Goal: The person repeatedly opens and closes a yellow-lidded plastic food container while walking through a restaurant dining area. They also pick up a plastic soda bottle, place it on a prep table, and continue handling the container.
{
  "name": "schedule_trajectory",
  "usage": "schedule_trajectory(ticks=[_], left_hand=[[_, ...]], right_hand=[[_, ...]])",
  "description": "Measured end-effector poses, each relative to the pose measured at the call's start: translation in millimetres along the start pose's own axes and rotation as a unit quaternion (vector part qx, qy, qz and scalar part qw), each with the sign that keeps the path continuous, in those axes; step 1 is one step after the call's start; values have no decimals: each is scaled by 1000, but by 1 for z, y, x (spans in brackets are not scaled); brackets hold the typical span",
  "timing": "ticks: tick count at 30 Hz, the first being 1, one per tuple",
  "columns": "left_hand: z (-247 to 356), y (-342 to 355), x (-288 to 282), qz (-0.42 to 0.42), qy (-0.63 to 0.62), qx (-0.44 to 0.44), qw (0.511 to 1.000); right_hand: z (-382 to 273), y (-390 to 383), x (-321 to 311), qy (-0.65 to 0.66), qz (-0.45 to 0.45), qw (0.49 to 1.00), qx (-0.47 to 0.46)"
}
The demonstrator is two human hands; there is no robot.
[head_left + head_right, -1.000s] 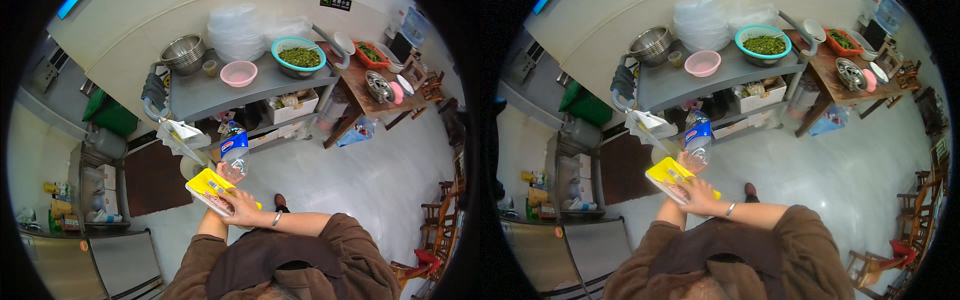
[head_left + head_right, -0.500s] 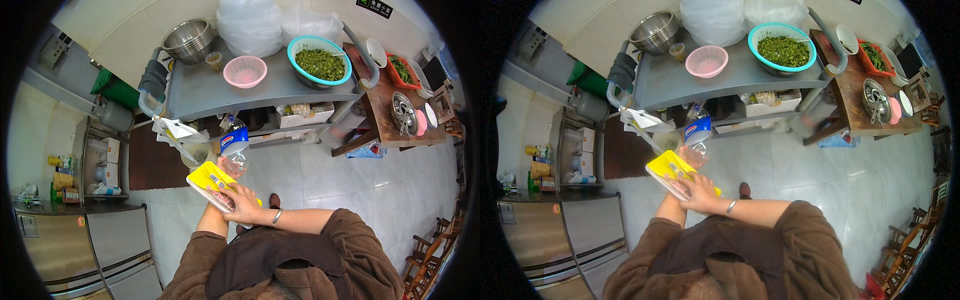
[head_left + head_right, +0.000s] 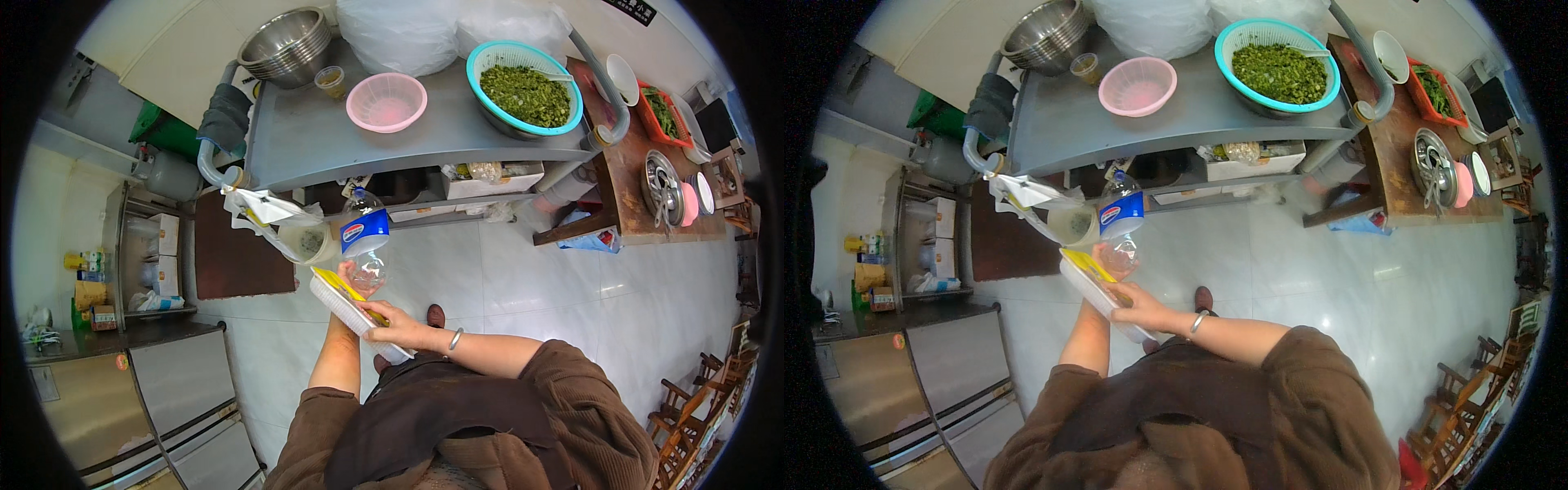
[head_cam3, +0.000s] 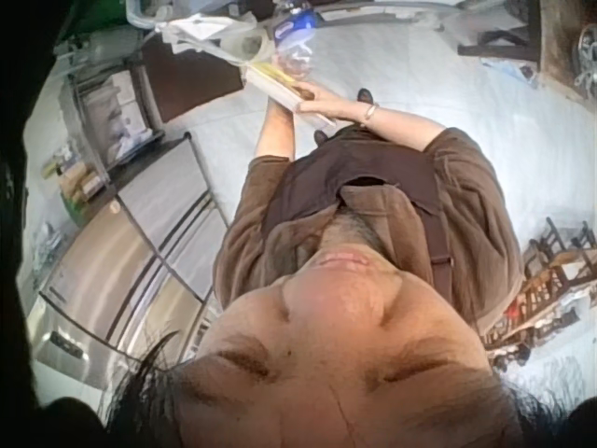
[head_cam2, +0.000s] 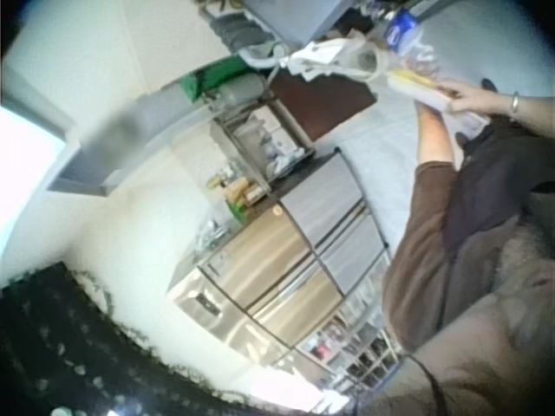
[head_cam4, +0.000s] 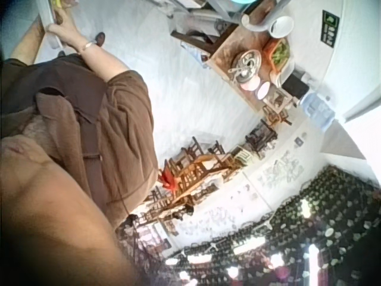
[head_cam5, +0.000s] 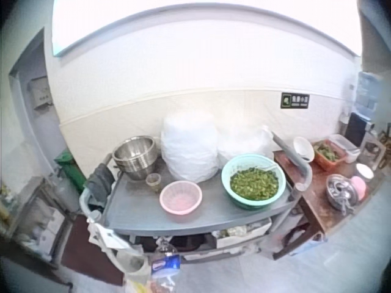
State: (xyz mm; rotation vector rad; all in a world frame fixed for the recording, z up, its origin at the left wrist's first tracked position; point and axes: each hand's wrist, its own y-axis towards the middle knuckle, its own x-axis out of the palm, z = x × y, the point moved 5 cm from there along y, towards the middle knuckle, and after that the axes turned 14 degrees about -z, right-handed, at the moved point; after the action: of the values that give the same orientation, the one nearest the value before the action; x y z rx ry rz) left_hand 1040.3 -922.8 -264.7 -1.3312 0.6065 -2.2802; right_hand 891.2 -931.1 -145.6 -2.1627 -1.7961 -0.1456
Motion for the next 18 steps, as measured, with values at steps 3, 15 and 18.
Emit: schedule_trajectory(ticks=[3, 15, 18], left_hand=[[4, 8, -1, 20, 15, 8, 1000], [9, 18, -1, 58, 189, -15, 980], [10, 10, 3, 44, 184, -18, 982]], right_hand=[[-17, -4, 3, -85, 6, 996, -27], [-74, 3, 29, -408, -67, 910, 41], [-73, 4, 31, -393, -77, 916, 39]])
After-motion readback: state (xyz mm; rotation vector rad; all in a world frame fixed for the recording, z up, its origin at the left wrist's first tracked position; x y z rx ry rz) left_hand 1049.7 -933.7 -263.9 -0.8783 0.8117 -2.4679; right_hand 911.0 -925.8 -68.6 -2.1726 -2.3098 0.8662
